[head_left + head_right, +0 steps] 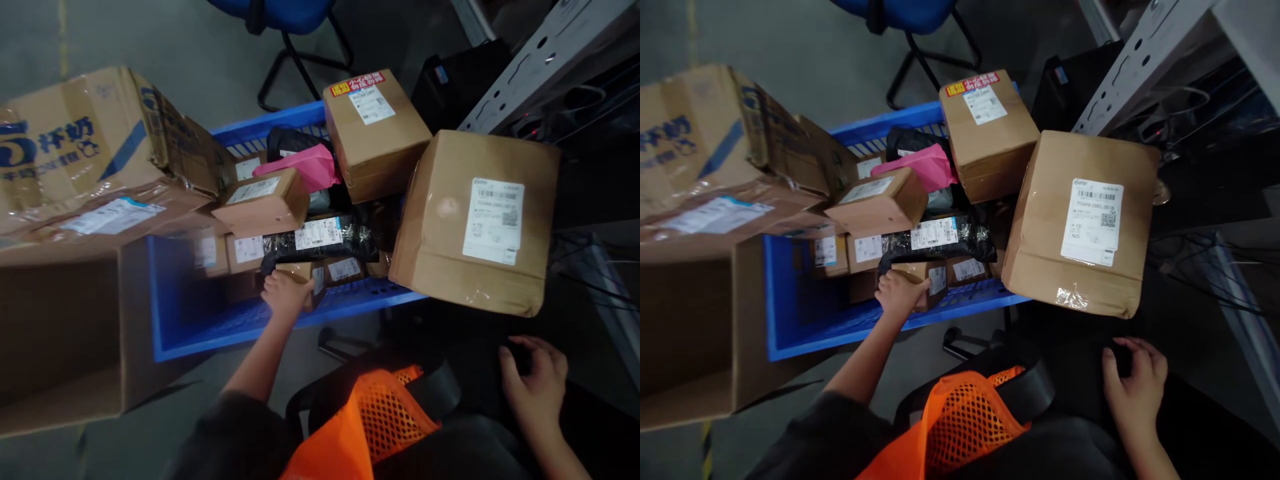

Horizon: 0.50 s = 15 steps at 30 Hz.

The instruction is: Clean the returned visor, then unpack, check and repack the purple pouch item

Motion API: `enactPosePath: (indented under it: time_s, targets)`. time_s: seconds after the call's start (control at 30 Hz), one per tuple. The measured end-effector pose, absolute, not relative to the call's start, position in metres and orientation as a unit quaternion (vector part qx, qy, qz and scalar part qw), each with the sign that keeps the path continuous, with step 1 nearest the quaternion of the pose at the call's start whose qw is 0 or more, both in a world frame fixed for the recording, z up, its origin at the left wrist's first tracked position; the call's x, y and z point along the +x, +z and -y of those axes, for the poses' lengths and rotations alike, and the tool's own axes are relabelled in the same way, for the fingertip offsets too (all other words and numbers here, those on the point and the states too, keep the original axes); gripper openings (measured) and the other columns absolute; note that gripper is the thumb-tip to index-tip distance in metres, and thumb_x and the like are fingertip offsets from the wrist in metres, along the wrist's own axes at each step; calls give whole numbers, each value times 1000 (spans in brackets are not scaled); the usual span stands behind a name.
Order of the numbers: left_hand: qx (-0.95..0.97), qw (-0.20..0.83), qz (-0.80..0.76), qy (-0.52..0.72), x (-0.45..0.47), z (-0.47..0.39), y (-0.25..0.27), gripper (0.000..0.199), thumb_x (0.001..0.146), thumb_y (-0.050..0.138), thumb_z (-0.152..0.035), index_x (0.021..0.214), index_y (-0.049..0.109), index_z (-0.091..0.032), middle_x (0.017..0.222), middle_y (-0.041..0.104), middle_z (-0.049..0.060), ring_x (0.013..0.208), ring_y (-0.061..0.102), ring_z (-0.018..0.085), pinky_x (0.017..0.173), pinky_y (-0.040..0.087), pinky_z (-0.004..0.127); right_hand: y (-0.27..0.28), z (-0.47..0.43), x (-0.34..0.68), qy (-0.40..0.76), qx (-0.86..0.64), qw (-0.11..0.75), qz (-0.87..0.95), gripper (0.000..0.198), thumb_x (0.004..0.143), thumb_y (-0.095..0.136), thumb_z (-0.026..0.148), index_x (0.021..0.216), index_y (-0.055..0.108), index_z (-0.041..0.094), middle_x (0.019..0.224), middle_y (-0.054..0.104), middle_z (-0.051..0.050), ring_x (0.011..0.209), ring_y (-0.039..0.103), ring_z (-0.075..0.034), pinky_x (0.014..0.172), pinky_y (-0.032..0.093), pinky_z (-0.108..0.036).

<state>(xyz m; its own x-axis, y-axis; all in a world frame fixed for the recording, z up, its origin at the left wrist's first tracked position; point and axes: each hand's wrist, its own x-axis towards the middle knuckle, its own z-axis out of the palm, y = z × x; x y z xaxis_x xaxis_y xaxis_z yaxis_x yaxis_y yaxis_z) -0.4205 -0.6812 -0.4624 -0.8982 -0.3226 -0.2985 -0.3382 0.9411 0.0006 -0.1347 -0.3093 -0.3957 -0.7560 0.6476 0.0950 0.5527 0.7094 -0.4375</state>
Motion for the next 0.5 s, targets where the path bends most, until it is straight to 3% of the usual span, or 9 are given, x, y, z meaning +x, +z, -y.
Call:
enactPosePath:
  time_s: [0.27,0.5]
  targets:
    - [-242,159,-957,23,-423,664,-482,98,55,80,-62,126,43,-5,130,49,31,125,47,47,100,38,53,-397,309,-134,207,-333,133,910,40,88,56,50,99,65,12,102,58,-16,109,52,-34,96,42,-49]
    - [-283,173,-942,54,-418,677,-475,104,49,84,-66,126,43,-9,131,50,27,126,50,42,99,46,48,-398,308,-136,208,-329,138,911,43,87,56,54,97,65,13,101,58,-16,108,53,-35,94,43,-51]
